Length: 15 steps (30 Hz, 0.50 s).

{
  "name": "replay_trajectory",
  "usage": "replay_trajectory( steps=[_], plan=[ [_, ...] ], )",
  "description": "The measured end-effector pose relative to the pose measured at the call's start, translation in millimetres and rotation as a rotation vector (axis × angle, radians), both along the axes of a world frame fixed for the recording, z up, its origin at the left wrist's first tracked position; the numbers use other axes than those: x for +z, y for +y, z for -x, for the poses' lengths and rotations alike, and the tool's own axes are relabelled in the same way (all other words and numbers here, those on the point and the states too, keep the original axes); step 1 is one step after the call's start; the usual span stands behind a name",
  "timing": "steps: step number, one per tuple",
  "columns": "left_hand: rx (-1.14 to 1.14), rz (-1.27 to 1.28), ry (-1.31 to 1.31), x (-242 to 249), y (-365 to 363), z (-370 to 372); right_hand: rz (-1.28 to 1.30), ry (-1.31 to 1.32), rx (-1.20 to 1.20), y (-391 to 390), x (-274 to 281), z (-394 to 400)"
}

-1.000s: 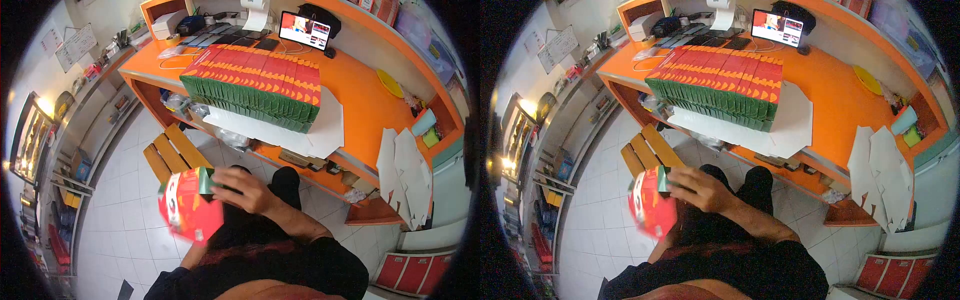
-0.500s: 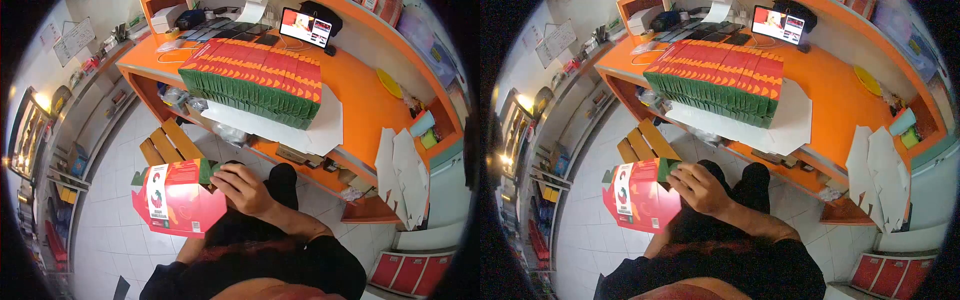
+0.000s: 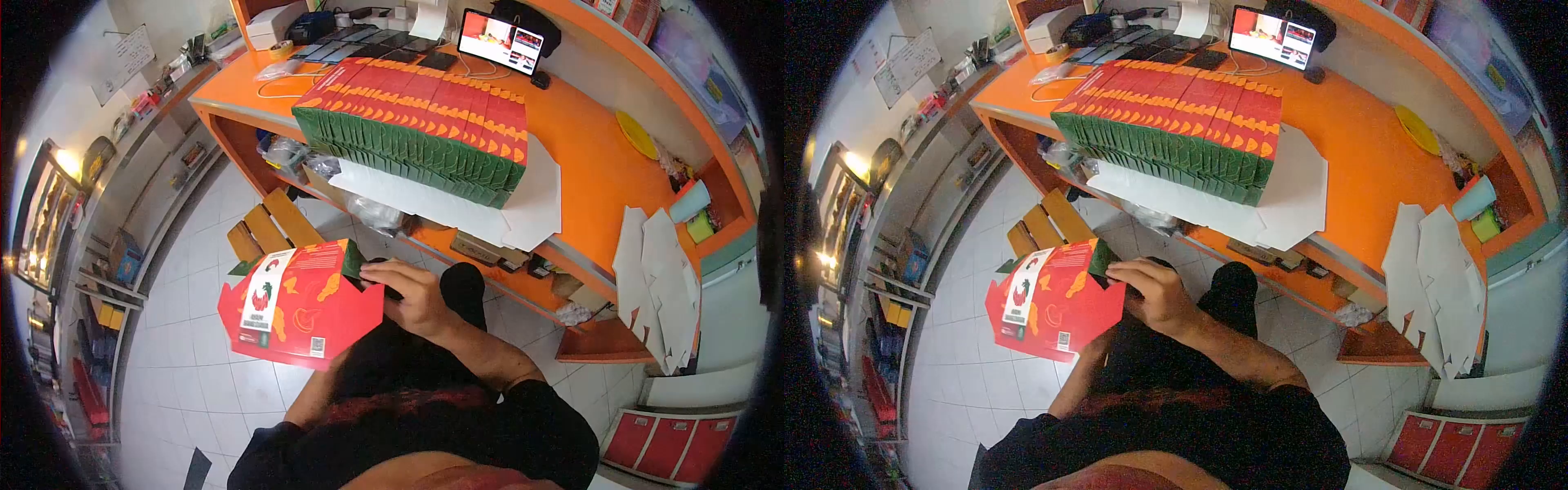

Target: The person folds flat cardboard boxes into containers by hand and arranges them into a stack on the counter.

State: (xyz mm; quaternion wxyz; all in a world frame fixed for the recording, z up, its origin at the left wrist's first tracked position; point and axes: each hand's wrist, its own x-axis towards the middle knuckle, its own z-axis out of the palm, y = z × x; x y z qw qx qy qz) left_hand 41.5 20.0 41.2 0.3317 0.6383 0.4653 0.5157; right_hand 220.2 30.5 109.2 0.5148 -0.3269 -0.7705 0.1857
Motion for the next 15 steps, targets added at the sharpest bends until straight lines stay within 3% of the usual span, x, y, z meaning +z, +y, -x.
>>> replay_trajectory(
  steps=[3,11,15],
  plan=[
    [-0.047,0.021,0.017,-4.2,-11.5,2.7,0.237,0.173,0.075,-15.2,16.0,-1.9],
    [-0.061,0.028,0.008,-16.0,-18.3,-3.2,-0.255,-0.095,-0.016,-7.9,-9.0,4.1],
    [-0.025,0.040,-0.009,-22.5,-21.8,-7.6,-0.294,-0.164,-0.040,-5.4,-2.6,1.9]
  ],
)
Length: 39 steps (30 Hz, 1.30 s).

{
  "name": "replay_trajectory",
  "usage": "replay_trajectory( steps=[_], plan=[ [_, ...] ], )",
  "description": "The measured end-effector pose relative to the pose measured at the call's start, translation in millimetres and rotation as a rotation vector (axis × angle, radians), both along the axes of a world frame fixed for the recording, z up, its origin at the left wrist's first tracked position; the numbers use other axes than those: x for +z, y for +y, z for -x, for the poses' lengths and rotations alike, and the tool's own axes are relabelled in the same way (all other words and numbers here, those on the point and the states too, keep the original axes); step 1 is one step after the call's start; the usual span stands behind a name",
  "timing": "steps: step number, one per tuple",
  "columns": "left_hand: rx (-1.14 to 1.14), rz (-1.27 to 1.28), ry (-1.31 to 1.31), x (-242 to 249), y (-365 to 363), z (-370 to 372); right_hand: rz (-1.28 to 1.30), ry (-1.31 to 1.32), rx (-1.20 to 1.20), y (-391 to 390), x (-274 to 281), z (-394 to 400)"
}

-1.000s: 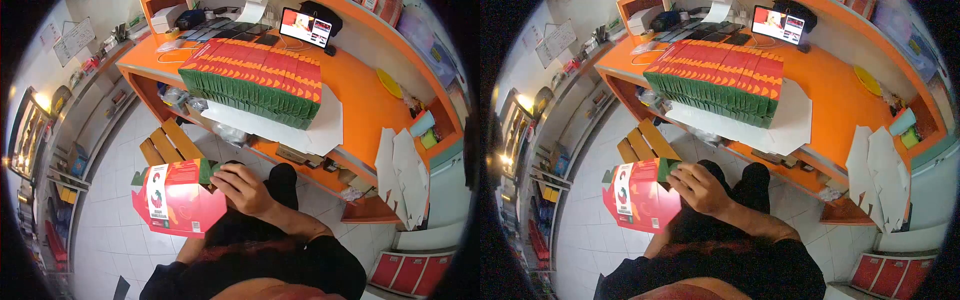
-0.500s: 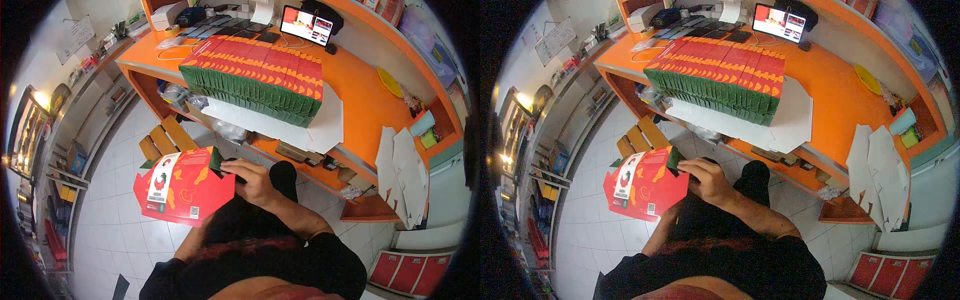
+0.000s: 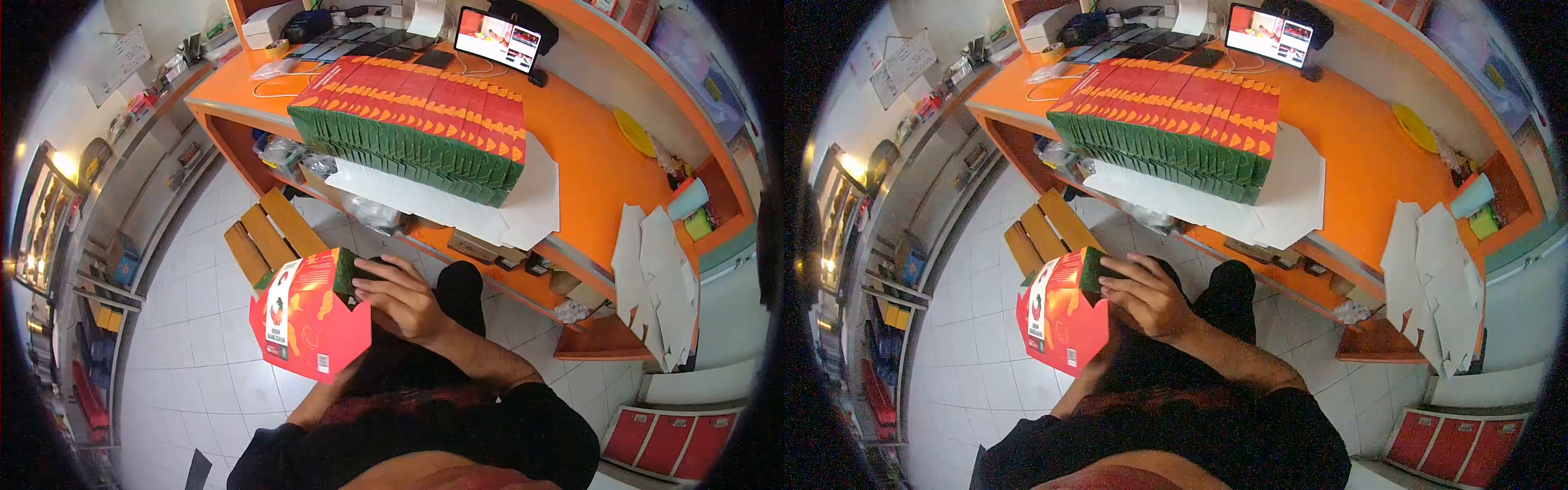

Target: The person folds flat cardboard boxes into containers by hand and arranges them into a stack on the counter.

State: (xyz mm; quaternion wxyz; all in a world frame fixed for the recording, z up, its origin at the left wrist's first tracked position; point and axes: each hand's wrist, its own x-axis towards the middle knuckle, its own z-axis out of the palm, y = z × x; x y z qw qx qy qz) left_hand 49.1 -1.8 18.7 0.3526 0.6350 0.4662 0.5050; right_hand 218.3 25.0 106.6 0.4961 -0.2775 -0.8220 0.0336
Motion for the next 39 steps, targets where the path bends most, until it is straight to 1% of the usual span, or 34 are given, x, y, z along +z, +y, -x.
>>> replay_trajectory(
  steps=[4,6,7,9,10,11,12,14,15,16,18,19,22,25,26,27,28,30,32,33,34,35,36,37,38,39],
  plan=[
    [0.110,0.061,-0.068,-10.8,5.2,-9.0,0.076,0.071,-0.001,1.2,-10.4,11.9],
    [0.150,0.126,-0.181,-15.6,10.3,-9.7,0.112,0.066,-0.032,5.6,-5.0,14.3],
    [0.163,0.160,-0.253,-16.8,12.0,-7.3,0.175,0.112,0.011,7.6,-4.7,14.7],
    [-0.045,0.076,-0.695,-13.7,14.7,3.7,0.259,0.111,0.103,9.3,-5.6,5.3],
    [-0.152,0.033,-0.914,2.4,14.8,3.0,0.303,0.109,0.149,9.9,-3.2,2.4],
    [0.066,0.133,-0.889,20.4,11.5,-2.0,0.300,0.171,0.089,9.8,2.7,2.5],
    [0.012,0.128,-0.555,21.9,10.1,9.8,0.298,0.232,0.025,9.9,18.9,2.7],
    [-0.098,0.111,0.111,21.1,7.4,42.5,0.318,0.270,0.076,11.9,19.6,0.1],
    [-0.078,0.153,0.160,23.5,4.3,42.2,0.342,0.248,0.195,16.3,4.1,-2.1],
    [-0.057,0.039,0.214,22.9,4.8,40.4,0.363,0.224,0.317,19.8,-5.0,-3.0],
    [-0.006,-0.194,0.324,22.3,8.1,34.3,0.412,0.284,0.227,13.7,-15.4,5.3],
    [0.053,-0.214,0.270,28.2,9.4,27.8,0.438,0.315,0.178,9.8,-19.1,10.5],
    [0.143,-0.229,0.312,19.3,14.8,24.5,0.472,0.412,0.110,8.1,-26.0,25.6],
    [0.030,-0.027,0.081,24.9,18.0,26.6,0.445,0.372,0.131,9.0,-26.6,23.6],
    [-0.005,0.042,0.003,28.7,18.2,26.9,0.476,0.397,0.120,6.4,-28.2,23.7],
    [-0.058,0.164,-0.157,43.0,16.1,20.3,0.505,0.422,0.108,3.6,-29.9,23.9],
    [-0.118,0.219,-0.099,44.0,19.7,26.2,0.531,0.446,0.097,2.3,-30.6,23.9],
    [-0.229,0.326,0.016,45.9,26.9,43.3,0.490,0.339,0.184,2.8,-25.8,15.9],
    [-0.161,0.365,-0.180,49.2,31.7,35.5,0.446,0.234,0.262,3.6,-21.2,7.9],
    [-0.127,0.386,-0.280,50.1,32.5,29.5,0.525,0.134,0.360,0.8,-22.5,7.9],
    [-0.094,0.410,-0.377,50.3,31.7,27.0,0.462,0.070,0.323,0.1,-25.4,7.4],
    [-0.167,0.391,-0.367,31.6,36.7,33.6,0.399,0.009,0.283,-0.5,-29.5,6.7],
    [-0.232,0.430,-0.508,32.8,37.3,32.5,0.330,-0.054,0.242,0.7,-31.0,5.5],
    [-0.296,0.469,-0.649,35.7,37.2,30.2,0.330,-0.055,0.188,0.1,-28.2,0.5],
    [-0.357,0.506,-0.793,40.0,36.1,29.1,0.398,0.113,0.158,3.0,-34.2,-1.8],
    [-0.568,0.589,-0.942,58.4,32.0,29.9,0.465,0.281,0.129,8.2,-45.9,-3.9]
  ],
)
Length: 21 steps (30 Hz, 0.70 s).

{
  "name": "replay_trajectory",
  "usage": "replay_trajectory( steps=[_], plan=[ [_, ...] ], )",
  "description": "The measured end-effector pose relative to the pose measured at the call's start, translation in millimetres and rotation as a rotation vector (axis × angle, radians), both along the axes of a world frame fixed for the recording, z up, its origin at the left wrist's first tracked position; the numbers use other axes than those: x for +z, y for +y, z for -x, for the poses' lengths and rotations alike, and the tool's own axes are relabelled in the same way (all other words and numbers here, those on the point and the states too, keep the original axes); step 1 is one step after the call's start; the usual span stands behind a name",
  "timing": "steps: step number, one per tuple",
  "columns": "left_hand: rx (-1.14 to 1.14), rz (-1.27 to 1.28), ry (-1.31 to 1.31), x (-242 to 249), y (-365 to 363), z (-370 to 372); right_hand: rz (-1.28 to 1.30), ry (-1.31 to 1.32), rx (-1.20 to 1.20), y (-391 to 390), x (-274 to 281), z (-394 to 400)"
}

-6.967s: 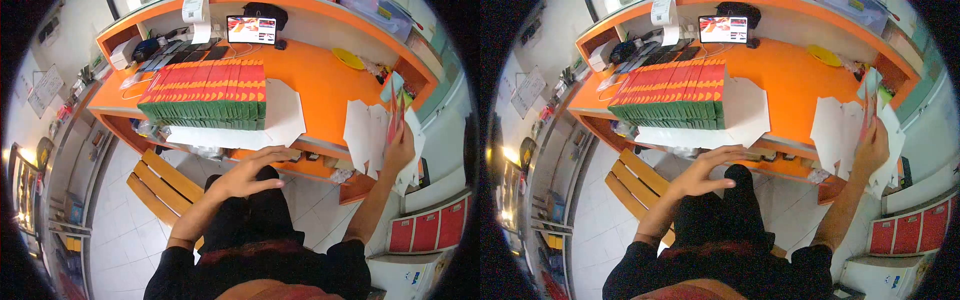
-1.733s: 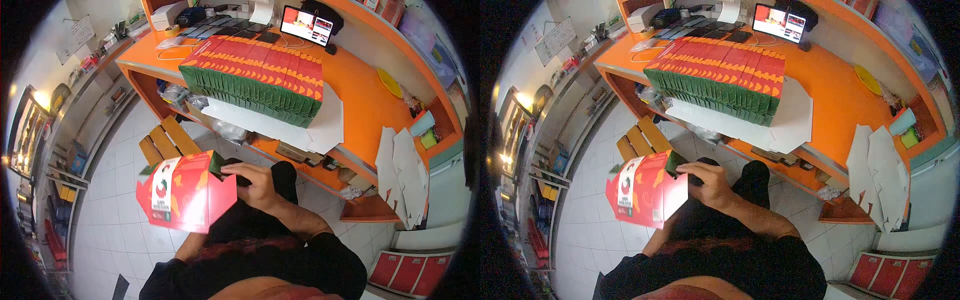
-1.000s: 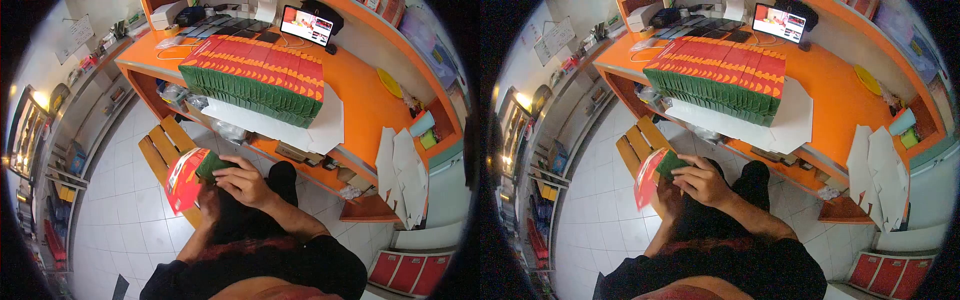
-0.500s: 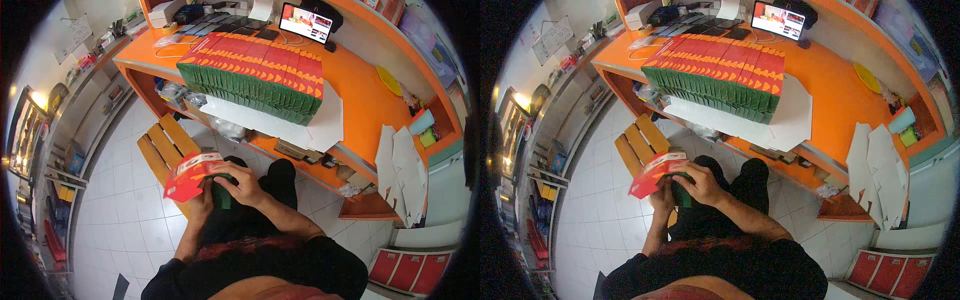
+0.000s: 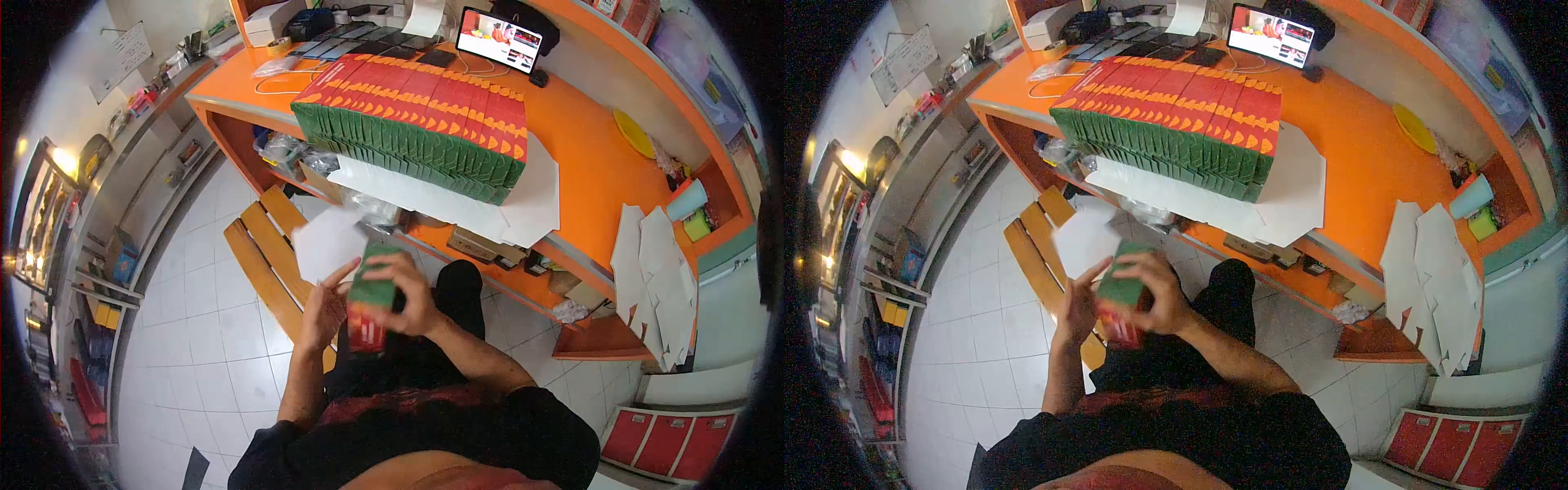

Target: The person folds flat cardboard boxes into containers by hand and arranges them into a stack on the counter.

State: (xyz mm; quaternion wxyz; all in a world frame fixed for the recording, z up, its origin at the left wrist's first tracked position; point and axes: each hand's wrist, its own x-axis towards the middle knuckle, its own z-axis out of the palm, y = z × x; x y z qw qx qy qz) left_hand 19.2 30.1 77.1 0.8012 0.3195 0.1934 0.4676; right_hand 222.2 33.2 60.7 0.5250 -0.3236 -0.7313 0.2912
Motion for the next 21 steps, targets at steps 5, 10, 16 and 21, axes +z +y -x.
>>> replay_trajectory(
  steps=[5,10,16,21],
  plan=[
    [0.475,-0.505,0.576,-22.9,-9.0,-12.1,0.182,0.332,0.145,3.8,-1.3,13.3],
    [0.407,-0.474,0.669,-4.3,-5.1,-7.6,0.227,0.296,0.068,12.9,-15.6,15.0],
    [-0.251,-0.378,0.596,-3.1,-8.5,30.7,1.289,0.959,0.155,63.9,-71.8,2.0],
    [-0.074,-0.785,0.941,-28.4,-21.5,17.9,1.401,0.675,0.034,87.0,-138.3,1.7]
  ],
)
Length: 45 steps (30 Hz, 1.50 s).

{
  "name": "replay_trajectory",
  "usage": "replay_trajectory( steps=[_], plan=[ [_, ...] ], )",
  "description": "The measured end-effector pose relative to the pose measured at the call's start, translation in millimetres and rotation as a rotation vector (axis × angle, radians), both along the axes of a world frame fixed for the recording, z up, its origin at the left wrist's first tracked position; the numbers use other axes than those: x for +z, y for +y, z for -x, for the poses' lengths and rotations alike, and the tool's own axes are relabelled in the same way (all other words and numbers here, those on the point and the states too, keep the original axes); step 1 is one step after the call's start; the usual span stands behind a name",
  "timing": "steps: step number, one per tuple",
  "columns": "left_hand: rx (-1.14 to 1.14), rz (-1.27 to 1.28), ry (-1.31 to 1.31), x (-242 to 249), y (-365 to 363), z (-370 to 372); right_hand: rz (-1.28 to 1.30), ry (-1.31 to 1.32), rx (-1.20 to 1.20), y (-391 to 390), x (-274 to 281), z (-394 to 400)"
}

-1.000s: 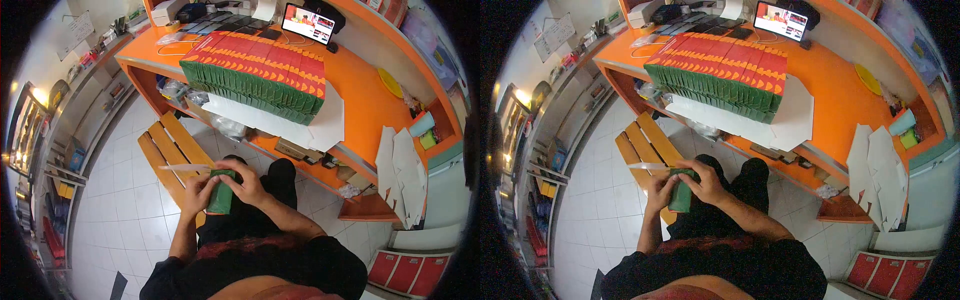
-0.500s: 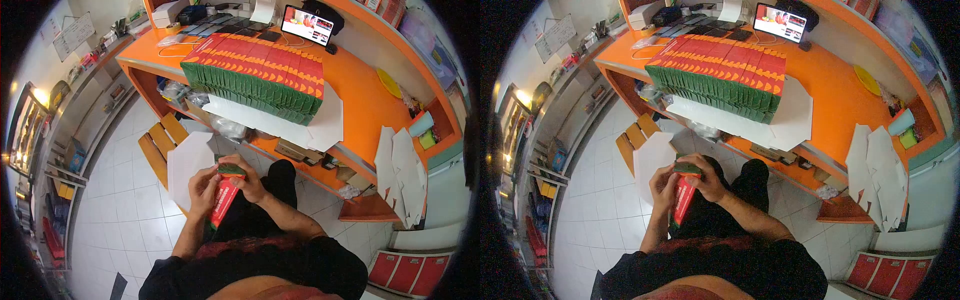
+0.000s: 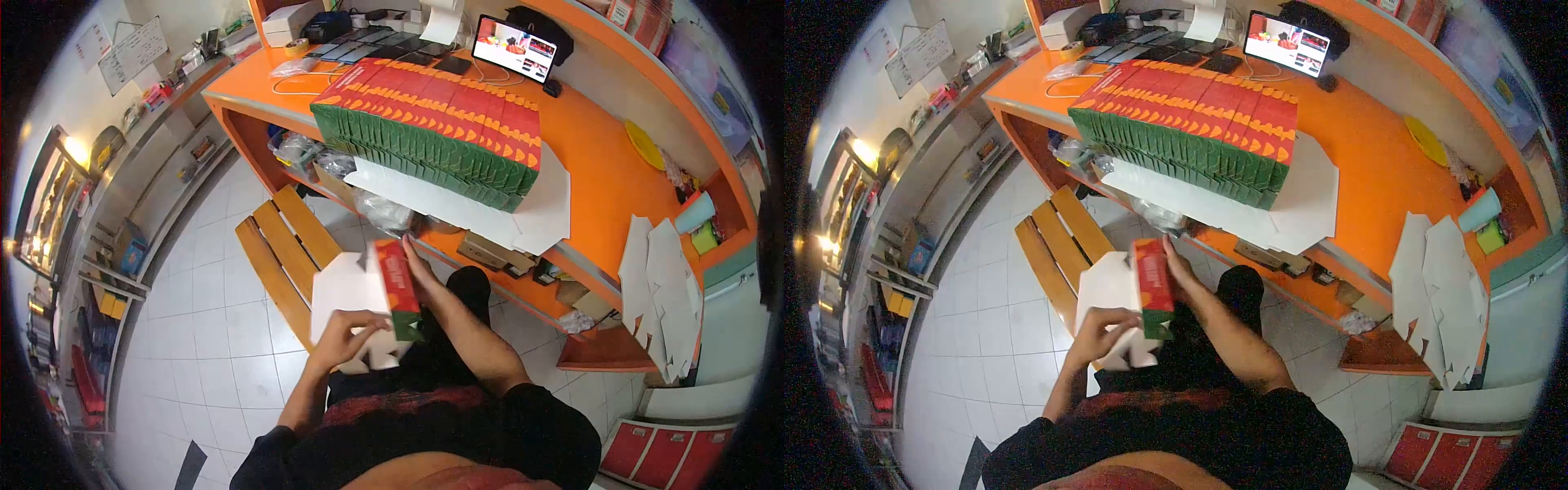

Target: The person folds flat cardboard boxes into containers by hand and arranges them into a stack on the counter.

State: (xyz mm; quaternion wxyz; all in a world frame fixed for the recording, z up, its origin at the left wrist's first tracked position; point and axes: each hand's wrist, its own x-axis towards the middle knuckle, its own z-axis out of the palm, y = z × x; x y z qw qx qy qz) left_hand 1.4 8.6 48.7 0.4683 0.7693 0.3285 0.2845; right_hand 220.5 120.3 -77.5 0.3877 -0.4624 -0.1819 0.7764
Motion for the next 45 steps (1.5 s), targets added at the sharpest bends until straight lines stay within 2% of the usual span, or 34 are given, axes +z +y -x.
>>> replay_trajectory(
  steps=[1,2,4,5,6,8,9,11,12,13,14,15,16,17,18,20,22,24,25,26,28,29,30,32,33,34,36,37,40,41,44,45],
  plan=[
    [0.186,0.397,-0.271,3.4,-6.3,-3.8,-0.106,0.035,-0.040,-22.7,54.3,9.0],
    [0.316,0.453,-0.329,2.6,-5.1,-3.3,-0.315,-0.110,0.010,-26.4,50.3,12.9],
    [0.273,0.260,-0.435,-3.6,0.3,-11.6,-0.730,-0.408,0.121,-39.5,31.2,18.4],
    [0.154,0.232,-0.311,-18.6,2.6,-13.4,-0.663,-0.275,0.227,-52.3,7.3,20.9],
    [0.137,0.442,-0.422,-46.2,-4.8,-24.4,-0.514,-0.121,0.276,-69.0,3.6,28.7],
    [0.177,0.104,-0.409,-62.3,-16.1,-46.6,-0.270,-0.059,0.081,-95.6,6.6,36.3],
    [0.227,0.028,-0.336,-75.6,-21.3,-52.4,-0.181,0.024,0.031,-92.8,26.1,31.8],
    [0.220,-0.185,-0.179,-71.7,-19.5,-53.0,0.029,0.195,-0.052,-101.9,60.4,25.3],
    [0.221,-0.284,-0.095,-70.2,-20.2,-50.6,-0.091,0.286,-0.073,-102.3,27.5,25.9],
    [0.281,-0.345,-0.106,-81.9,-14.2,-42.9,-0.236,0.304,-0.051,-104.2,12.8,28.8],
    [0.314,-0.331,-0.206,-71.3,-8.0,-38.2,-0.383,0.322,-0.033,-108.1,5.4,31.4],
    [0.327,-0.176,-0.442,-70.0,-6.0,-36.4,-0.702,-0.061,0.083,-110.0,36.1,27.1],
    [0.335,-0.021,-0.678,-65.4,-2.5,-36.5,-0.815,-0.254,0.093,-115.7,41.6,32.7],
    [0.292,-0.058,-0.671,-59.1,4.5,-35.8,-0.916,-0.471,0.035,-115.2,48.6,35.1],
    [0.350,-0.126,-0.638,-58.1,6.1,-36.3,-1.013,-0.689,-0.025,-112.9,54.2,36.6],
    [0.465,-0.268,-0.569,-56.6,8.7,-38.4,-0.924,-0.737,-0.056,-99.9,32.4,30.3],
    [0.808,-0.548,-0.197,-61.8,-0.9,-42.2,-0.795,-0.683,-0.261,-90.3,36.9,28.0],
    [0.658,-0.521,0.098,-70.4,-12.4,-33.4,-0.838,-0.776,-0.352,-82.1,44.1,20.6],
    [0.492,-0.289,0.081,-53.8,-13.6,-39.5,-0.697,-0.692,-0.281,-84.7,64.1,14.9],
    [0.470,-0.147,0.095,-45.0,-16.9,-50.3,-0.763,-0.683,-0.220,-84.2,70.6,15.0],
    [0.411,0.254,-0.287,-55.6,-18.9,-54.3,-0.888,-0.662,-0.089,-87.7,79.0,15.1],
    [0.350,0.184,-0.293,-101.6,-16.5,-43.1,-0.956,-0.435,0.049,-94.5,91.7,16.1],
    [0.324,0.165,-0.397,-83.4,-15.7,-39.9,-1.102,-0.508,0.120,-97.7,94.3,16.3],
    [0.493,0.548,-0.670,-78.5,-12.7,-30.5,-1.125,-0.466,0.263,-99.7,107.6,18.4],
    [0.511,0.597,-0.815,-59.8,-16.7,-22.5,-1.173,-0.518,0.374,-96.9,106.2,14.8],
    [0.615,0.783,-0.858,-50.0,-8.5,-14.6,-1.308,-0.629,0.426,-98.4,114.4,12.7],
    [0.664,0.867,-0.849,-11.3,-2.8,-10.3,-1.577,-0.853,0.523,-104.3,136.5,10.4],
    [0.655,0.881,-0.836,-1.1,-1.8,-8.6,-1.632,-0.889,0.558,-104.5,142.2,10.4],
    [0.591,0.892,-0.854,9.8,0.2,-1.8,-1.943,-1.151,0.343,-99.7,126.2,19.3],
    [0.545,0.870,-0.904,9.8,2.2,-1.1,-1.950,-1.128,0.255,-100.1,123.9,20.3],
    [0.422,0.851,-0.975,3.4,12.9,10.0,-1.925,-1.058,0.363,-95.4,148.1,20.5],
    [0.382,0.856,-0.980,7.4,15.6,10.8,-1.940,-1.007,0.319,-94.8,147.8,19.9]
  ],
)
